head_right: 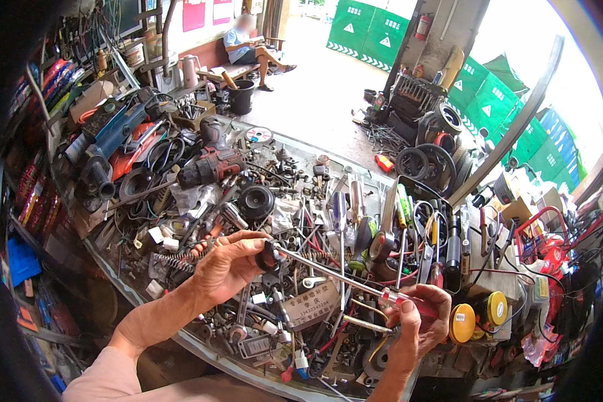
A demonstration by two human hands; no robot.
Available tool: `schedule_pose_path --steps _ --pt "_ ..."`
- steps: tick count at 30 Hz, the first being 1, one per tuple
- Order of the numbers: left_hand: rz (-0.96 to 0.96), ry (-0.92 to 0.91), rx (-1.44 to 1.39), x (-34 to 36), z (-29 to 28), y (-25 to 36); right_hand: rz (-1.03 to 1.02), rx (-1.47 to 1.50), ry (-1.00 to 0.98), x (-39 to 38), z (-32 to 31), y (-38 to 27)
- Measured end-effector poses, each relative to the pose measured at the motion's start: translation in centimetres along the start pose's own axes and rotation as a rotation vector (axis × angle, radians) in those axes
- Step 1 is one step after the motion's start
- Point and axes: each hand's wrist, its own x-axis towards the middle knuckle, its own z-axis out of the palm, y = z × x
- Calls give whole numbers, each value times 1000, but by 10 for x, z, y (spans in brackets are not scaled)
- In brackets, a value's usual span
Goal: The person uses a screwdriver to manipulate a small black mechanical component on a cluttered workbench. They then switch to using pliers to adjust a small metal part, holding it with their left hand while working with their right. The person continues to handle various small tools and components throughout the clip.
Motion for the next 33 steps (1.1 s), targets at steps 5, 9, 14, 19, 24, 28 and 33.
schedule_pose_path --steps 5,9,14,19,24,28,33 --pt "-3 -17 9 -1 -1 0 73 -132 -16 0 -16 5" --pt "-5 -19 8 -1 0 -1 104 -70 -23 0 -14 4" --pt "-1 1 5 -2 1 2 94 37 -44 1 -5 1" --pt "-9 -25 0 0 -2 -2 38 -106 17 0 -14 8" --pt "-10 -11 -10 0 -1 -2 48 -7 -45 0 -5 4" --pt "-12 -20 -16 1 -3 -1 80 48 -42 0 -4 1" --pt "-26 -16 -34 0 -1 -1 58 -95 -35 -2 -17 7"
